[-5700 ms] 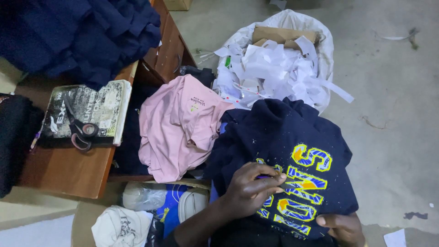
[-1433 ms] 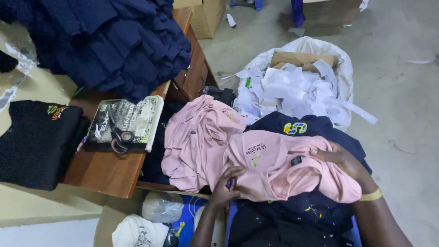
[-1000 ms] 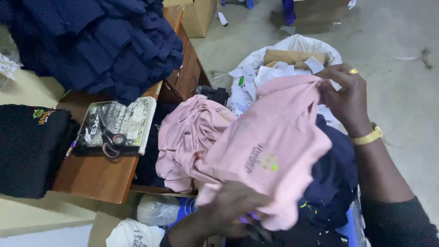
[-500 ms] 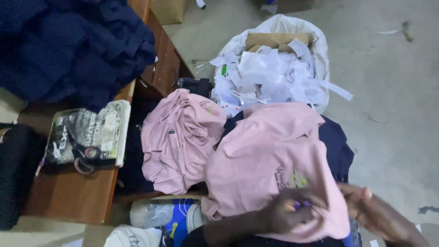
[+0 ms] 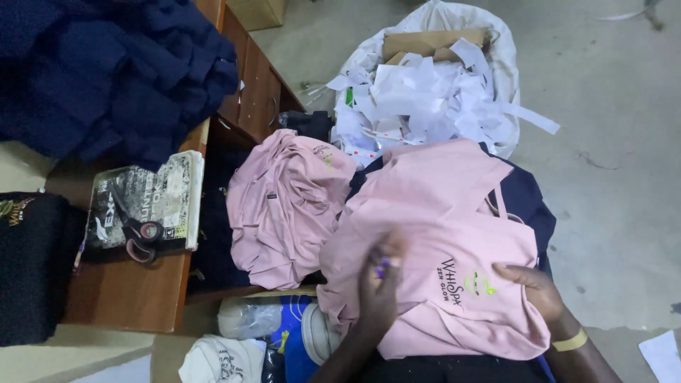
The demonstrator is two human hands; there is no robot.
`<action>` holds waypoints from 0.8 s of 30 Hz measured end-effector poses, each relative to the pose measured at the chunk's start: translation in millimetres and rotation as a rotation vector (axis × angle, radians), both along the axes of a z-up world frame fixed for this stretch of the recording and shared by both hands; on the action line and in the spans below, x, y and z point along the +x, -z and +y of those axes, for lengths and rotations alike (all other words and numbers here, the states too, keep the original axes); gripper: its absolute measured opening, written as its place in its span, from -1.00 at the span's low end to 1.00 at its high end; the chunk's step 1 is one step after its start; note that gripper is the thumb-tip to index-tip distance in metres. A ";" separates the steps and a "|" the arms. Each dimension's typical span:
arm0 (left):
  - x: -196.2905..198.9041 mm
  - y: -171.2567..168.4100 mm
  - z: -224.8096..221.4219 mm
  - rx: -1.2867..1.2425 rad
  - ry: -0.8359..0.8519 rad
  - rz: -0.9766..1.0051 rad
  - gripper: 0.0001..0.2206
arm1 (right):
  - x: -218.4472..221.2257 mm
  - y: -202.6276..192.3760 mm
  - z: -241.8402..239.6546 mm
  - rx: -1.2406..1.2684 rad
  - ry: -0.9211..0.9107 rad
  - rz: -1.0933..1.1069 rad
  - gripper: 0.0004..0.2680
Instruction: Trimming excess threads and removing stabilizer backing from embroidered logos on t-shirts using a small tool.
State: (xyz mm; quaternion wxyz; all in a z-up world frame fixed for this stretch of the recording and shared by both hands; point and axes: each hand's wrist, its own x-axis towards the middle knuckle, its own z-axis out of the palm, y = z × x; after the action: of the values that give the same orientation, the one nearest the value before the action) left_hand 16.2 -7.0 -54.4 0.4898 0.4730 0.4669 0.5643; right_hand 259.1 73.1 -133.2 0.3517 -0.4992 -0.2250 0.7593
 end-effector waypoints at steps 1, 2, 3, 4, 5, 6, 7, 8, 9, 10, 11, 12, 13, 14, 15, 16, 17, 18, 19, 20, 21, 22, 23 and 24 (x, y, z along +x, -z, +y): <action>-6.9 -1.2 1.1 0.129 -0.558 0.335 -0.72 | -12.0 -98.6 -6.5 -0.531 0.058 0.223 -0.59; -8.0 1.7 -12.4 0.131 -0.563 0.335 -0.72 | -16.7 -110.1 -5.5 -0.529 0.053 0.222 -0.59; -10.4 4.7 -25.5 0.007 -0.419 0.340 -0.63 | -22.6 -121.6 -4.8 -0.556 0.022 0.231 -0.56; -13.0 8.2 -38.3 -0.114 -0.273 0.344 -0.54 | -28.6 -132.6 -3.9 -0.582 -0.010 0.241 -0.52; -7.5 -1.6 -37.5 -0.128 -0.278 0.343 -0.54 | -37.9 -154.1 -5.8 -0.596 -0.015 0.236 -0.52; -2.2 -11.1 -36.7 -0.071 -0.080 0.403 -0.54 | -47.3 -175.4 -7.6 -0.581 0.005 0.215 -0.53; 5.6 -19.3 -32.5 -0.004 0.106 0.455 -0.49 | -55.9 -197.3 -5.2 -0.555 0.014 0.186 -0.53; 10.2 -14.4 -36.0 -0.009 0.088 0.447 -0.49 | -49.6 -185.2 -8.2 -0.558 -0.002 0.174 -0.53; 7.2 -10.5 -33.2 0.056 0.100 0.567 -0.48 | -47.3 -172.6 -10.1 -0.535 0.033 0.170 -0.58; 5.4 -6.9 -29.6 0.123 0.111 0.686 -0.46 | -43.9 -160.4 -10.9 -0.511 0.066 0.165 -0.63; 5.9 -1.7 -28.9 0.129 0.130 0.692 -0.46 | -47.7 -169.3 -12.9 -0.509 0.083 0.178 -0.63; 6.2 4.0 -27.9 0.219 0.162 0.668 -0.49 | -51.7 -177.8 -14.4 -0.459 0.073 0.184 -0.61; 12.5 11.4 -30.6 0.300 0.177 0.629 -0.51 | -52.6 -186.9 -15.8 -0.414 0.049 0.172 -0.57; 13.6 14.3 -30.9 0.297 0.180 0.622 -0.51 | -40.7 -159.1 -17.5 -0.417 0.053 0.167 -0.57; 12.9 16.8 -30.2 0.313 0.198 0.585 -0.53 | -30.5 -131.0 -17.2 -0.311 -0.028 0.116 -0.53; 12.2 19.1 -29.6 0.329 0.217 0.548 -0.55 | -20.4 -103.1 -17.0 -0.205 -0.108 0.072 -0.47; 12.3 16.1 -29.7 0.320 0.211 0.551 -0.55 | -4.0 -29.3 -8.5 -0.212 -0.116 0.074 -0.47; 12.4 13.0 -29.9 0.311 0.225 0.501 -0.58 | 24.4 41.3 -9.8 0.309 -0.337 0.016 -0.60; 12.5 10.9 -26.0 0.312 0.241 0.450 -0.61 | 63.4 105.9 -16.8 0.838 -0.551 -0.038 -0.65; 11.7 12.8 -25.8 0.313 0.237 0.453 -0.61 | 62.7 116.0 -16.5 0.841 -0.554 -0.035 -0.65; 13.3 14.8 -27.0 0.263 0.128 0.432 -0.61 | 65.5 124.7 -18.7 0.790 -0.483 -0.052 -0.73; 15.0 16.9 -28.0 0.212 0.021 0.410 -0.60 | 68.5 133.6 -20.6 0.738 -0.412 -0.069 -0.78; 15.0 16.7 -28.4 0.210 0.025 0.410 -0.60 | 72.3 147.7 -19.8 0.736 -0.409 -0.070 -0.78; 15.3 16.7 -28.5 0.240 -0.070 0.385 -0.61 | 76.3 161.9 -18.7 0.803 -0.394 -0.124 -0.78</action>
State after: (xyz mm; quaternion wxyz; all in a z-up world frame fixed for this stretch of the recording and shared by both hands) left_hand 31.4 -35.5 -71.0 0.3120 0.6105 0.4974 0.5315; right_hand 335.3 54.4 -295.1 0.3521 -0.3155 -0.6130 0.6330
